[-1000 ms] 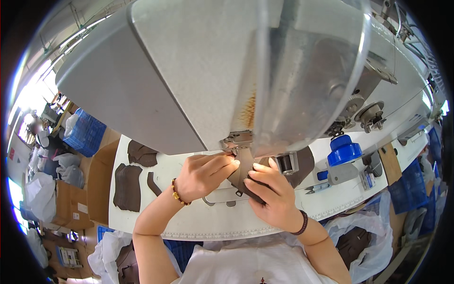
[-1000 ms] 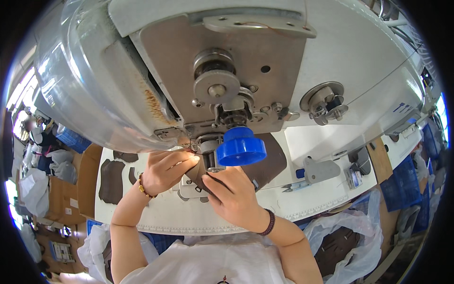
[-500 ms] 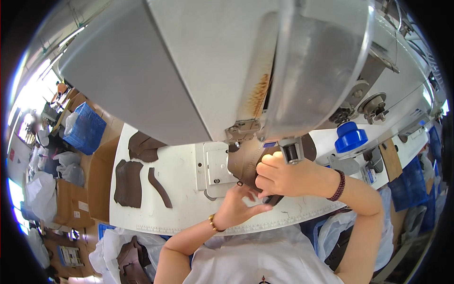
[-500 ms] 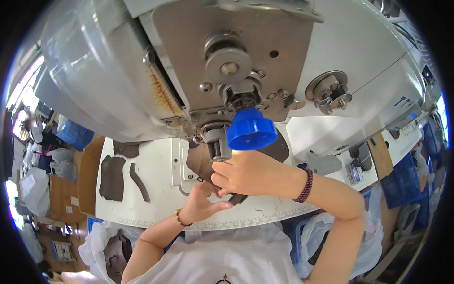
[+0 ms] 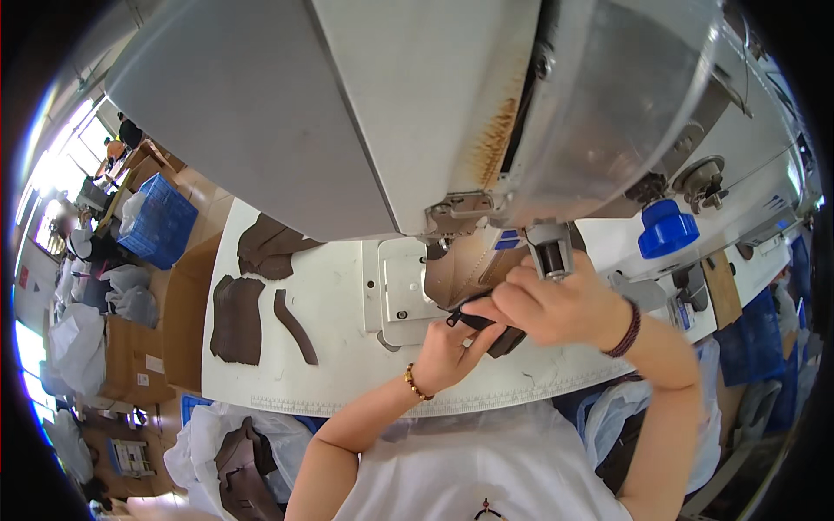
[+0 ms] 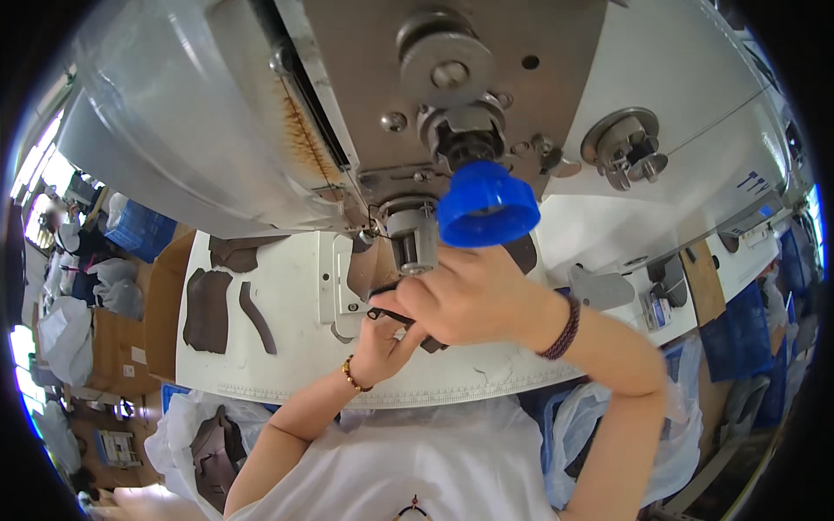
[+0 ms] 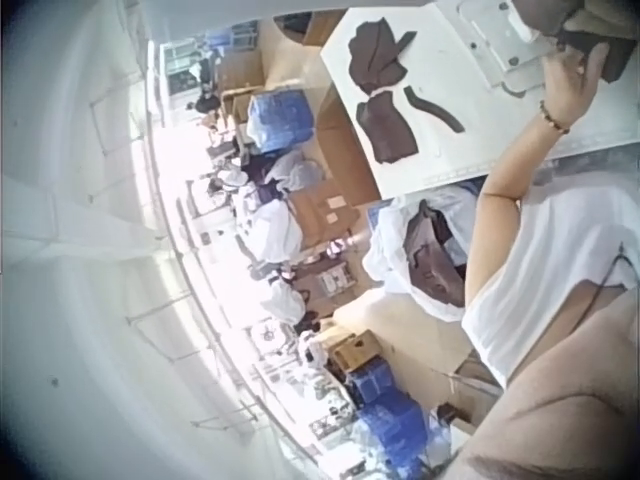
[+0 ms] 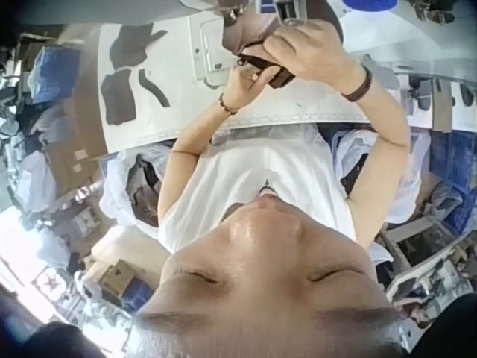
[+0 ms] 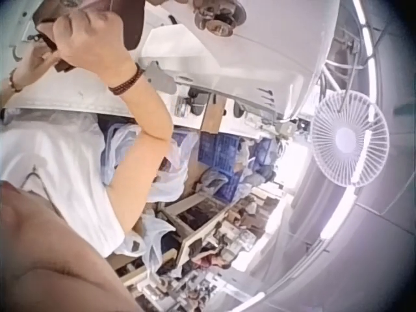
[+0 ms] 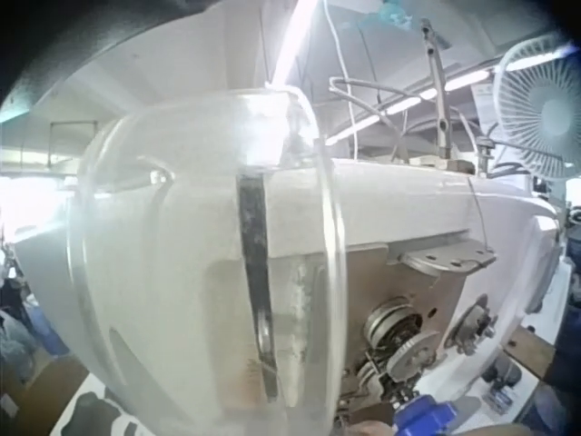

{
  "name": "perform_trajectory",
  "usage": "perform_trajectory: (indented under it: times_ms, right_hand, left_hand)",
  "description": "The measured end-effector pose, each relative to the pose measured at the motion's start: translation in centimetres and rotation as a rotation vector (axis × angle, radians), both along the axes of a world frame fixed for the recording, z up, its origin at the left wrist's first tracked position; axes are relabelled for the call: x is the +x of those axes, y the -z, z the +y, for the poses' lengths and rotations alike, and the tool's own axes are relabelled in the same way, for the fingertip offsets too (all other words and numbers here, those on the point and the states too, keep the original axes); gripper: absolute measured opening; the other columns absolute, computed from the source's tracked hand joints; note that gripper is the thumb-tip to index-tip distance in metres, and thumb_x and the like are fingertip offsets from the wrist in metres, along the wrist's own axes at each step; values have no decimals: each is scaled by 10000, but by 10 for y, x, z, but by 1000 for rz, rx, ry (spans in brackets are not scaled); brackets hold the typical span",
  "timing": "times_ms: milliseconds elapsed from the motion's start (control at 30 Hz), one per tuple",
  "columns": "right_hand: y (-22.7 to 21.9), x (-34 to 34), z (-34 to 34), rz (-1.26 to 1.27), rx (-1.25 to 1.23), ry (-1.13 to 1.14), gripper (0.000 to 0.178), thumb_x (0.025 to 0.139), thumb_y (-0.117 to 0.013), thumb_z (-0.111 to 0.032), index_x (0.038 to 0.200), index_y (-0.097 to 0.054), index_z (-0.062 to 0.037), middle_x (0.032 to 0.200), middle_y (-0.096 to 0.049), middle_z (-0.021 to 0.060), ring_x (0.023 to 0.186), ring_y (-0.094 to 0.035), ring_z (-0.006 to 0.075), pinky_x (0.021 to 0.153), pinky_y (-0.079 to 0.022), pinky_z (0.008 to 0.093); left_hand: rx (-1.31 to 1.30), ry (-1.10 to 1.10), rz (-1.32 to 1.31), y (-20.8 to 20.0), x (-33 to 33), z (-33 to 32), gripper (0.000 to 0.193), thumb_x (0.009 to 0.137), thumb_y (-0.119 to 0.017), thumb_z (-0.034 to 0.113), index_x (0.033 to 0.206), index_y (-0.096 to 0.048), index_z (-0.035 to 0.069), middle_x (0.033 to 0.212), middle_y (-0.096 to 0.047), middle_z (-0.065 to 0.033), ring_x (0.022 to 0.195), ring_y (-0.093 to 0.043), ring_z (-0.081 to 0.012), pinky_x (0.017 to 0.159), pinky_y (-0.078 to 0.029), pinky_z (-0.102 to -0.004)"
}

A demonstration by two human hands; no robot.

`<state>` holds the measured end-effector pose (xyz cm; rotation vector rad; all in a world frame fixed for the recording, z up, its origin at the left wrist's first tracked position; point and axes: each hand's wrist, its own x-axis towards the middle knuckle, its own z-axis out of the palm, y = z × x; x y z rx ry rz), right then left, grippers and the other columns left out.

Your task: Stitching leather shoe components together using an industrial sewing machine.

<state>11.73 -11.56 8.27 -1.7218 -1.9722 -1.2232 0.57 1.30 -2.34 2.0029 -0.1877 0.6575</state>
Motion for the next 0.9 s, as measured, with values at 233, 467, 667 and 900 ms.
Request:
perform_trajectory:
  times_ms: [233,467,667,900]
  right_hand:
    - [44,-38,13,271,144,36,200,678,-717,-177,730,-554,-74,642,-472,20,508,-466,130,441,-353,259]
    - [30,-38,8,708,10,-24,132,691,-670,-73,787,-584,-47,672,-524,50,553,-517,193,465,-403,305]
    - [39,-14,10,698,209,-17,113,705,-631,-41,805,-580,-28,675,-524,90,603,-528,265,492,-405,365]
    - [55,35,7,854,371,257,76,783,-600,-76,752,-545,-34,669,-520,135,628,-519,323,557,-389,395]
  left_hand:
    - [-46,62,-154,18,4,-7,154,696,-630,-30,846,-610,-3,824,-634,-137,758,-619,-287,646,-485,-320]
    - [-371,166,50,-3,-1,2,116,740,-588,-22,848,-628,-37,769,-654,-126,702,-645,-170,611,-494,-270]
    - [-463,103,123,-7,-9,-13,209,899,-558,122,778,-632,-31,652,-638,-41,565,-573,-63,512,-460,-222]
    - [-592,71,206,16,2,-44,264,901,-574,184,751,-638,-24,656,-655,-64,530,-544,-65,483,-423,-208]
